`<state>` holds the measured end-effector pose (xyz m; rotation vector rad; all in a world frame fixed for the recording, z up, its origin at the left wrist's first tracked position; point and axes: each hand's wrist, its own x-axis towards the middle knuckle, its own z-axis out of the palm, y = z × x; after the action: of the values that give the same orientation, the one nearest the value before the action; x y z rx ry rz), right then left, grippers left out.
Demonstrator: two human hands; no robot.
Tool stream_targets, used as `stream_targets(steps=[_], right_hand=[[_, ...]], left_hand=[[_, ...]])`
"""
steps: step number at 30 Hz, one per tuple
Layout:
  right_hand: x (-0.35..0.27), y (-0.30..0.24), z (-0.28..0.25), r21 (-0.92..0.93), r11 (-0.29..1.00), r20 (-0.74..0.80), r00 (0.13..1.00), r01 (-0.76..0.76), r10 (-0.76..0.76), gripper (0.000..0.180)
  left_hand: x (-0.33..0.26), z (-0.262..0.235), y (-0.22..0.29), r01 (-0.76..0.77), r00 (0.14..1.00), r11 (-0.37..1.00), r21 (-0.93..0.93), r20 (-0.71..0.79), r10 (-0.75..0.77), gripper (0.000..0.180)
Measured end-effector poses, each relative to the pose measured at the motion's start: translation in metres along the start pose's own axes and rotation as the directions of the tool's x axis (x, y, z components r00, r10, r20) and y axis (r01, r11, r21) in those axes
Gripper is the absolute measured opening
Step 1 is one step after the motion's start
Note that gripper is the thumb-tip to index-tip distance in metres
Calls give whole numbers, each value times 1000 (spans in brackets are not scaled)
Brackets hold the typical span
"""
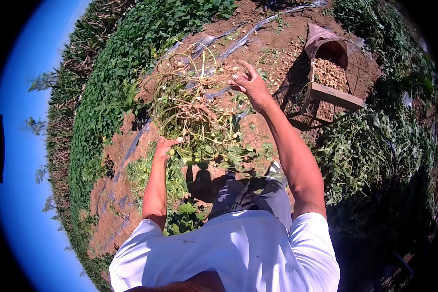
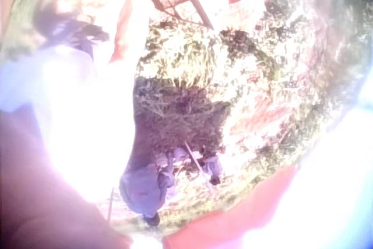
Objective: The person harvests peanuts by hand, pulling plants from the soil, shaking off dirt, and placing the bunches into a basket.
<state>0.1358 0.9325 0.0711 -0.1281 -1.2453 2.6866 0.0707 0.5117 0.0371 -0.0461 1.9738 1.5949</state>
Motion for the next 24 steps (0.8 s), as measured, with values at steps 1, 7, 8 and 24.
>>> stream_targets(steps=[1,7,8,24], right_hand=[[9,7,-2,-20,999,-27,998,48,-49,61],[23,3,-4,-431,902,-192,978,-15,-75,24],[23,-1,-4,-371,927,-217,976,-59,-25,24],[15,-71,40,-790,-7,612,788,613,-72,36]], left_hand=[[2,1,-1,-4,1000,1000,-2,12,4,72],[-21,23,30,-53,998,996,66,-21,55,66],[-22,15,23,-80,997,995,65,-17,81,64],[-25,15,10,-124,968,992,6,220,120,34]])
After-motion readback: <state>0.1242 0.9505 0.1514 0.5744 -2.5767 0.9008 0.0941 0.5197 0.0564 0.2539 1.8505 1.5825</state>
